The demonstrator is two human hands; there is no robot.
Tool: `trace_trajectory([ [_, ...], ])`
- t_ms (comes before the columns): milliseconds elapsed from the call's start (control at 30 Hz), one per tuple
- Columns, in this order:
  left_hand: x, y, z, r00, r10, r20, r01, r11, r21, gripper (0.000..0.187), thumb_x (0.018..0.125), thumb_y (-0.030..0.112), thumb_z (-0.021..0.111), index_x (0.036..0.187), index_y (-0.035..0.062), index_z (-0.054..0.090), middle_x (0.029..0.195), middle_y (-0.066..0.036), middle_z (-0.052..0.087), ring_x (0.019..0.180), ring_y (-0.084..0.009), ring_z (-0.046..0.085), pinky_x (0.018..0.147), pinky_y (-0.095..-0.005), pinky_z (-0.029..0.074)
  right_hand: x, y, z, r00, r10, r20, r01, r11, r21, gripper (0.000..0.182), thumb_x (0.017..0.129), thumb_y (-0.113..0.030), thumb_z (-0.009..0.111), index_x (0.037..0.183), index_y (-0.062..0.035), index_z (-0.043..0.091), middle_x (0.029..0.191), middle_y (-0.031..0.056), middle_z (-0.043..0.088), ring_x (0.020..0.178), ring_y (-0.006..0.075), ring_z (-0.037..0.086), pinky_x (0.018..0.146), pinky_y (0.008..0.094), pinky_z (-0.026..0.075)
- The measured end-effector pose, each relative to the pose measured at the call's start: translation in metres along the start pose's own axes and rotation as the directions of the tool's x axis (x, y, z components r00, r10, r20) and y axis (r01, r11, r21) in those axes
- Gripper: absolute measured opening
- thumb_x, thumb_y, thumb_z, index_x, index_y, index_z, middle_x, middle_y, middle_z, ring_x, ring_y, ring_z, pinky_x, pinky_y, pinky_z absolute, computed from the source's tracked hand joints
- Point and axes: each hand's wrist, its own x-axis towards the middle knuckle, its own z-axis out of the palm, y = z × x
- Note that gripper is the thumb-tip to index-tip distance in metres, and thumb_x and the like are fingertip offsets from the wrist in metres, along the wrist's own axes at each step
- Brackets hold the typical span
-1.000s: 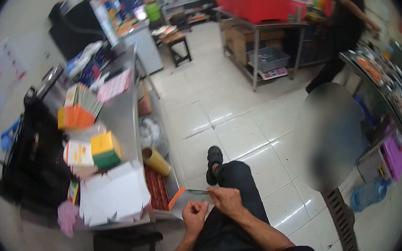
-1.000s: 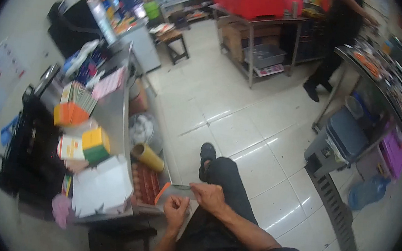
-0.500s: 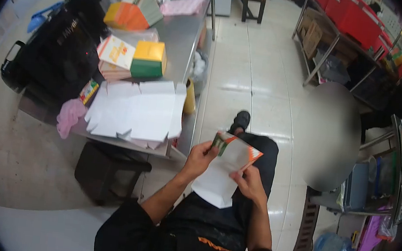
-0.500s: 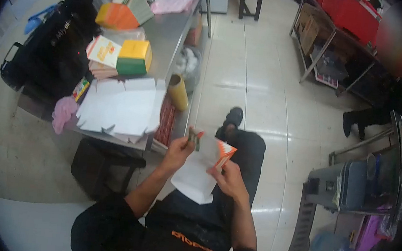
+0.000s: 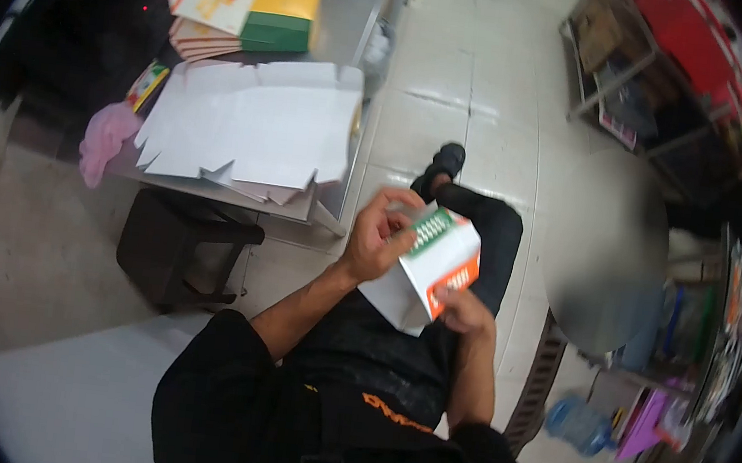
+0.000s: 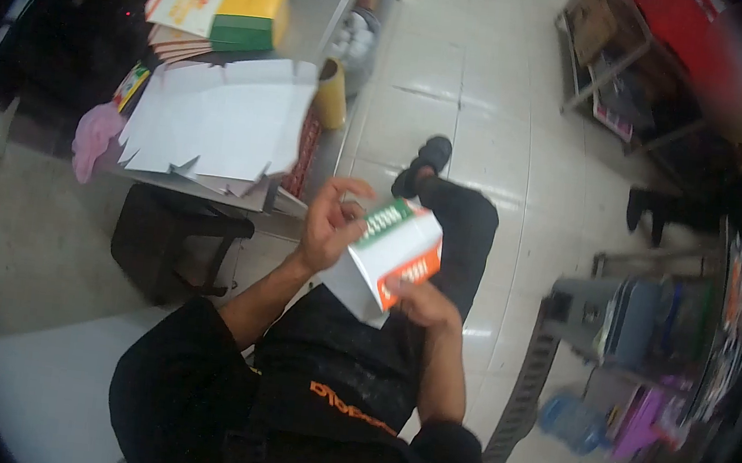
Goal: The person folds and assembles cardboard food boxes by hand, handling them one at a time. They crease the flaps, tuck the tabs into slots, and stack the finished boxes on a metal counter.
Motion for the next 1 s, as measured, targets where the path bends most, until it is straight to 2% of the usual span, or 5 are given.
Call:
trace_trajectory([
  [133,0.003,0.034,0.001,0.975,0.185,-0.121,-0.175,0.980,0.089,0.024,0.081,0.004,0.057,0.104,0.0006,0.051,0.112,-0.016,0.054,0.086,-0.0161,0.058,0.077,-0.0263,0.046,-0.007,-0.036,0.016,0.977,-0.209,-0.031,0.203,0.971,-0.127,0.083,0.067,-0.024,0.075,0.136,-0.0006,0.035,0.130,0.0123,0.050,0.116,0.0242,0.052,0.099,0.0375,0.041],
  [333,-0.004,0.089,-0.041,0.657,0.749,-0.086,-0.511,0.526,0.680,0.019,0.075,0.000,0.060,0.094,0.0003,0.057,0.094,-0.017,0.062,0.089,-0.0274,0.060,0.080,-0.0339,0.047,0.023,-0.149,0.092,0.832,-0.549,0.081,0.552,0.805,-0.218,0.065,0.081,-0.031,0.064,0.132,0.0001,0.039,0.123,0.0125,0.053,0.112,0.0233,0.054,0.094,0.0361,0.044],
  [533,0.017,0.112,-0.094,0.919,0.368,-0.145,0.102,0.135,0.986,0.047,0.079,0.038,0.067,0.114,0.0070,0.059,0.132,-0.020,0.046,0.124,-0.0364,0.040,0.105,-0.0499,0.027,0.154,-0.219,0.204,0.798,-0.592,0.113,0.347,0.298,-0.889,0.050,0.087,-0.042,0.059,0.113,0.0005,0.060,0.112,0.0088,0.061,0.103,0.0177,0.057,0.085,0.0322,0.045],
  [700,0.012,0.105,-0.095,0.947,0.285,-0.148,0.112,0.139,0.984,0.067,0.077,0.058,0.061,0.122,0.0088,0.057,0.136,-0.020,0.042,0.131,-0.0364,0.033,0.110,-0.0522,0.015,0.276,-0.237,0.251,0.630,-0.610,0.480,0.181,-0.486,-0.855,0.054,0.088,-0.042,0.054,0.117,0.0028,0.054,0.110,0.0182,0.062,0.096,0.0347,0.061,0.085,0.0408,0.046],
  [1000,0.013,0.106,-0.099,0.944,0.281,-0.176,0.117,0.215,0.970,0.063,0.078,0.055,0.061,0.120,0.0079,0.058,0.135,-0.021,0.043,0.132,-0.0368,0.032,0.111,-0.0524,0.013,0.337,-0.226,0.301,0.672,-0.734,0.096,-0.194,-0.299,-0.934,0.088,0.077,-0.060,0.051,0.130,0.0102,0.042,0.133,0.0364,0.037,0.124,0.0482,0.039,0.097,0.0488,0.039],
])
